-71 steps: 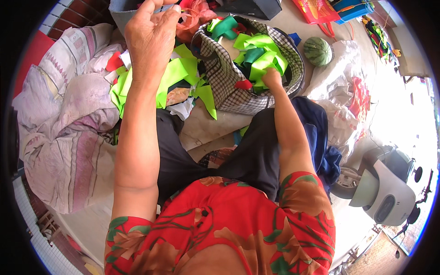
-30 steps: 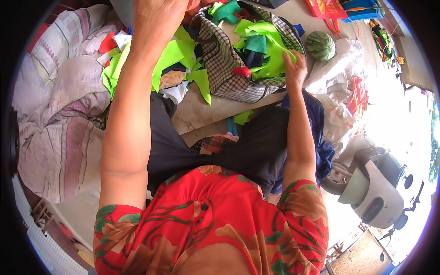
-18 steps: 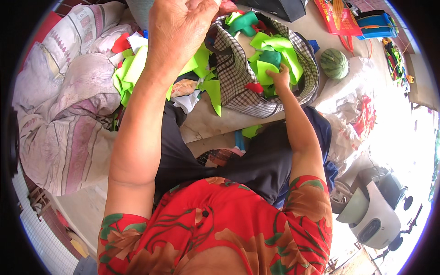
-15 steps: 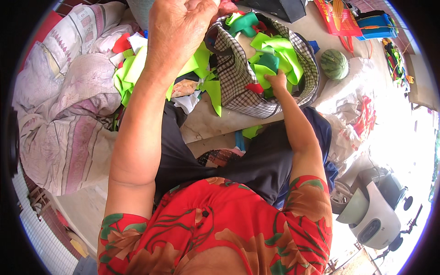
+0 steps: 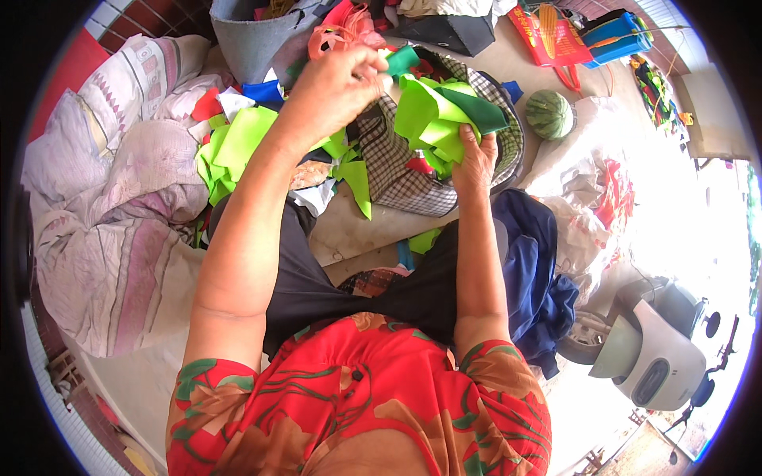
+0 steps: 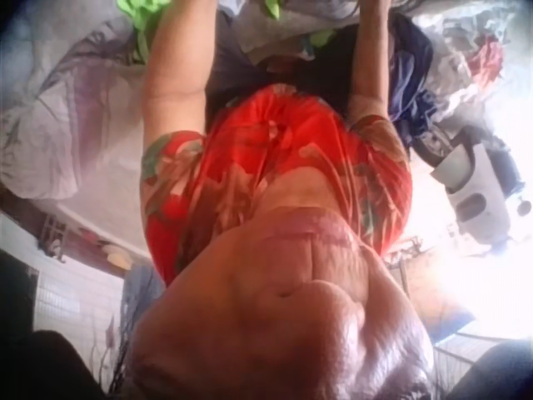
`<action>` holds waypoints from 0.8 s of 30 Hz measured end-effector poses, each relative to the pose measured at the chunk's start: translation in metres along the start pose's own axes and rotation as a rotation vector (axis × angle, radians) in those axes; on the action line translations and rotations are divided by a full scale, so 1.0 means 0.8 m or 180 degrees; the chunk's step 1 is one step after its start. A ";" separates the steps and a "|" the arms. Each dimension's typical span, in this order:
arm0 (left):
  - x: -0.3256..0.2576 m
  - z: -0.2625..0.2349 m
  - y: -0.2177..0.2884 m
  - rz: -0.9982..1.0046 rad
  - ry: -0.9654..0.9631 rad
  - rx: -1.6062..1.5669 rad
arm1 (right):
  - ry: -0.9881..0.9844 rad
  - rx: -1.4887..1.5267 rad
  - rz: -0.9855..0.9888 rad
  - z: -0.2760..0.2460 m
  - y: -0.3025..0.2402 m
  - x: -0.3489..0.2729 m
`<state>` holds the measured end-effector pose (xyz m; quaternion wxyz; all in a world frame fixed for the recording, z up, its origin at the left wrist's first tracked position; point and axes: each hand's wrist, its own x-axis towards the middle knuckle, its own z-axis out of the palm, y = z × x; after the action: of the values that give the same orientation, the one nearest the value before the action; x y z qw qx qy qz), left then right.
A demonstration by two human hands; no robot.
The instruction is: The person sits on the floor and folds various pieces of colorful fabric, including neon green, red, blue, and white items. They handle the fabric pieces one by one, folding them into smaller squares and placing them into a pile or basket.
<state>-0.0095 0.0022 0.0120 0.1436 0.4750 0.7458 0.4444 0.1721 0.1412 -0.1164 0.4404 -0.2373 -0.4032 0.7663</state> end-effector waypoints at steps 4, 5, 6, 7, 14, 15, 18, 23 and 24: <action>-0.010 0.016 0.006 -0.0053 -0.0486 0.0182 | -0.0054 0.0334 -0.0276 0.035 -0.033 -0.012; -0.012 0.016 0.011 -0.0072 -0.0521 0.0262 | -0.0110 0.0349 -0.0343 0.048 -0.044 -0.014; -0.014 0.018 0.009 0.0239 -0.0322 0.0310 | -0.0050 0.0219 -0.0466 0.073 -0.061 -0.020; -0.015 0.022 0.005 0.0548 -0.0120 0.0356 | -0.0030 -0.0282 -0.0723 0.075 -0.064 -0.018; -0.014 0.040 0.019 -0.0045 -0.0897 -0.2260 | -0.0261 -0.2897 -0.1974 0.133 -0.053 -0.053; -0.014 0.040 0.025 -0.0267 -0.1022 -0.2874 | -0.0452 -0.3025 -0.2332 0.143 -0.041 -0.062; -0.011 0.024 0.020 -0.0987 -0.0563 -0.3062 | -0.0950 -0.1684 -0.1138 0.165 -0.022 -0.092; -0.010 0.017 0.005 -0.1020 -0.0077 -0.2913 | -0.1226 -0.0631 -0.0692 0.160 -0.028 -0.124; -0.008 0.017 0.001 -0.0813 -0.0051 -0.2873 | -0.1325 -0.0868 -0.0723 0.149 -0.025 -0.128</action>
<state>0.0023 0.0043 0.0035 0.3952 0.2729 0.5294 0.6994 0.1474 0.0094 -0.0318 0.3950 -0.0851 -0.6085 0.6829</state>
